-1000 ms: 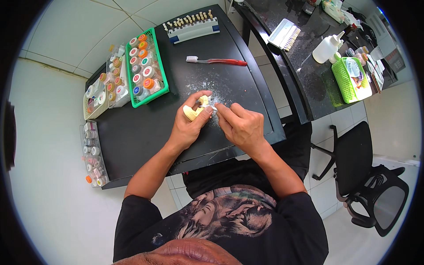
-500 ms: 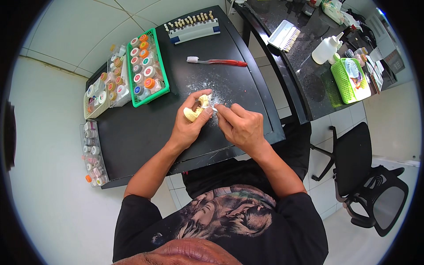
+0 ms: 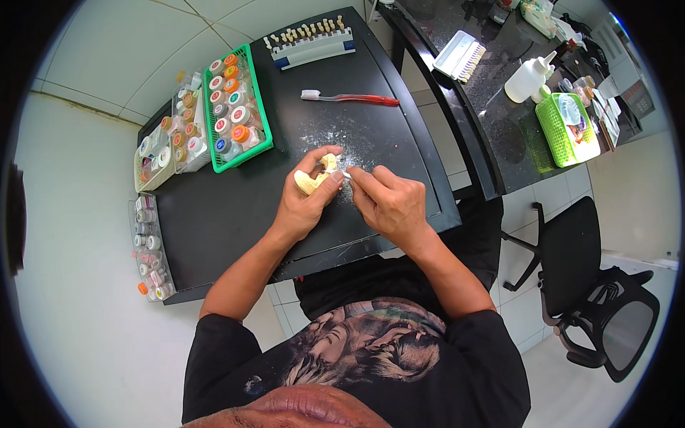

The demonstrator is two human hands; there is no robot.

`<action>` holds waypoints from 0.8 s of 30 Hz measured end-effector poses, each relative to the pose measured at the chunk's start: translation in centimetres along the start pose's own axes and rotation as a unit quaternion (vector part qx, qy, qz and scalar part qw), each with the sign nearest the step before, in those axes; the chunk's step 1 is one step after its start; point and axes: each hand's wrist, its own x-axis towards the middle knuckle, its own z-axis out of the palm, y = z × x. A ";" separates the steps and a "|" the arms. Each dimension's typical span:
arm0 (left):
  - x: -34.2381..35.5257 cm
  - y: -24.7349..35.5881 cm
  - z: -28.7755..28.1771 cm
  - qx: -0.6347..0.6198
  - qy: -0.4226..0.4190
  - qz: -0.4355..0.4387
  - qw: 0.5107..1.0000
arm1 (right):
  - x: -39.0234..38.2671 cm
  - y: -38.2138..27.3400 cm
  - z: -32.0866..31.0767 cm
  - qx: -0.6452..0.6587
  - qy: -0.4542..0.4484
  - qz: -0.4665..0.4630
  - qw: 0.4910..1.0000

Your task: The person holds a dental mold and applies colored powders from a tray using a thin brush. They then use a small metal tool to refine the surface of the mold while at a laboratory bench.

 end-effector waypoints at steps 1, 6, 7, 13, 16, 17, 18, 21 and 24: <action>0.0 0.0 0.0 0.003 0.001 -0.001 1.000 | 0.0 0.0 0.0 0.001 -0.001 0.000 1.000; 0.0 -0.1 -0.1 0.012 0.003 -0.001 1.000 | 0.0 0.0 0.0 0.003 -0.003 0.001 1.000; 0.0 -0.1 -0.1 0.013 0.003 -0.001 1.000 | 0.0 0.0 0.0 0.003 -0.003 0.002 1.000; 0.0 0.3 0.1 0.015 0.005 0.002 1.000 | -0.1 0.1 0.1 0.005 0.000 0.006 1.000; -0.1 0.4 0.1 0.012 0.003 0.003 1.000 | 0.0 0.0 0.0 0.006 -0.001 0.008 1.000; -0.1 0.3 0.1 0.012 0.003 0.003 1.000 | 0.0 -0.1 -0.1 0.010 0.000 0.009 1.000; -0.1 0.1 -0.1 0.014 0.000 0.018 1.000 | 0.0 -0.1 0.0 0.010 0.000 0.008 1.000; 0.1 -0.3 -0.1 0.015 -0.005 0.040 0.999 | -0.1 0.0 0.0 0.021 0.004 0.004 1.000; 0.1 -0.3 -0.2 0.016 -0.009 0.039 0.999 | -0.1 0.1 0.1 0.021 0.001 0.005 1.000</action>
